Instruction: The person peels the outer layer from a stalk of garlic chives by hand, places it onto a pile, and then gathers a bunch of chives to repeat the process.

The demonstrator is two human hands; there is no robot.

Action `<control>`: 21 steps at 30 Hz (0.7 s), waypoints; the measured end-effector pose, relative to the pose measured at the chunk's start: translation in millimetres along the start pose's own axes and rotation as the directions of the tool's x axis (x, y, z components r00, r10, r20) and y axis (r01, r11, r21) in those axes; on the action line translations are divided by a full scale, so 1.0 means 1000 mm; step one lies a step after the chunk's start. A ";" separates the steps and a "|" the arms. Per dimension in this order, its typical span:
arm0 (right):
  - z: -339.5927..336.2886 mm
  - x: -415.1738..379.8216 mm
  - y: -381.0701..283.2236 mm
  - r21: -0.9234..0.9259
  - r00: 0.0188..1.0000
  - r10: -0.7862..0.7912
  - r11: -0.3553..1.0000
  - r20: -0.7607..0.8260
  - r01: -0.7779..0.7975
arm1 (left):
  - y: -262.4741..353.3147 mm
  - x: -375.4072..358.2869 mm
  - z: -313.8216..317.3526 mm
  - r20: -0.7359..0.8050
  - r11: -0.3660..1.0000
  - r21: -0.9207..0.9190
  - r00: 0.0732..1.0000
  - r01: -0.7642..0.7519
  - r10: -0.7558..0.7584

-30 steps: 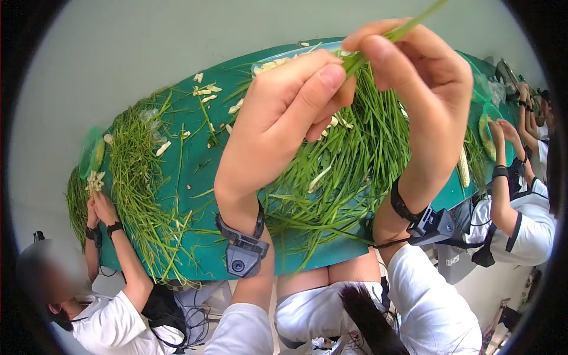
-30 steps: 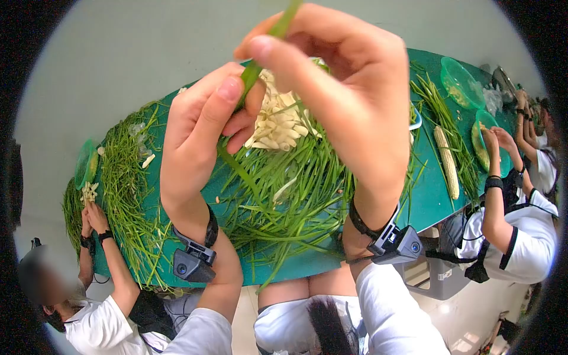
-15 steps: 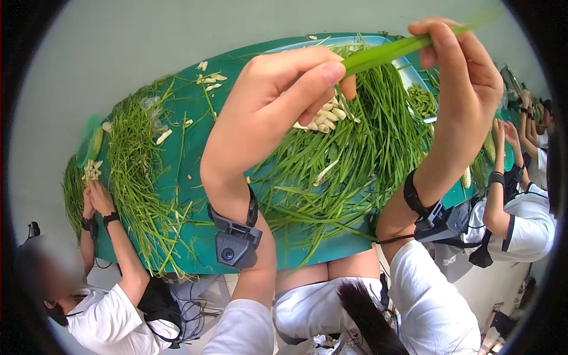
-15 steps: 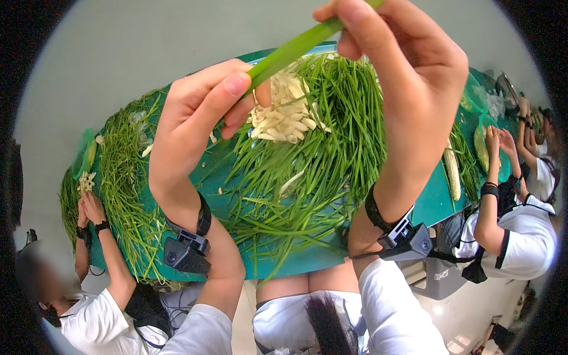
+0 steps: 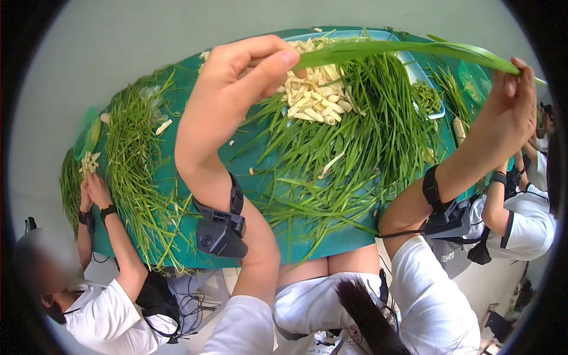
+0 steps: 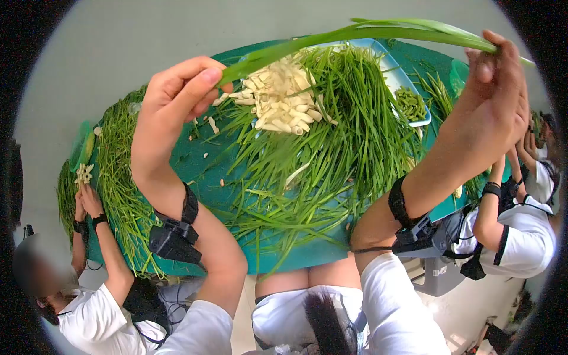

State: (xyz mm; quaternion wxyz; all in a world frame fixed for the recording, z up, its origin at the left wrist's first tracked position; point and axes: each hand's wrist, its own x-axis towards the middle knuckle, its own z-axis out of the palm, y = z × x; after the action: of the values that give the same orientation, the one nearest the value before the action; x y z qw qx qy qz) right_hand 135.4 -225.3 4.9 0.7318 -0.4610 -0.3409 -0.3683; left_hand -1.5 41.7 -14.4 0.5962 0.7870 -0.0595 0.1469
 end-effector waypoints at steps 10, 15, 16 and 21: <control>-0.049 0.014 0.001 0.209 0.994 -0.104 0.973 0.026 0.096 | -0.006 -0.003 -0.013 -0.143 0.970 0.066 0.964 0.236 -0.225; -0.016 0.002 -0.016 -0.129 0.975 -0.174 0.979 -0.140 0.156 | -0.024 -0.004 -0.034 -0.175 0.954 0.087 0.947 0.286 -0.268; -0.002 0.000 -0.025 -0.358 0.953 -0.236 0.920 -0.188 0.158 | -0.029 -0.004 -0.039 -0.194 0.946 0.100 0.939 0.308 -0.285; -0.021 0.009 -0.029 -0.373 0.944 -0.263 0.911 -0.202 0.174 | -0.032 -0.003 -0.025 -0.249 0.940 0.193 0.941 0.279 -0.228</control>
State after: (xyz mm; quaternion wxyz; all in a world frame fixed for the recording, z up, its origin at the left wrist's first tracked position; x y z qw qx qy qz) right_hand 118.2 -255.1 17.3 0.6286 -0.4928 -0.2258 -0.5576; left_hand 0.4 74.5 -38.5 0.5197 0.8292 0.1276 0.1615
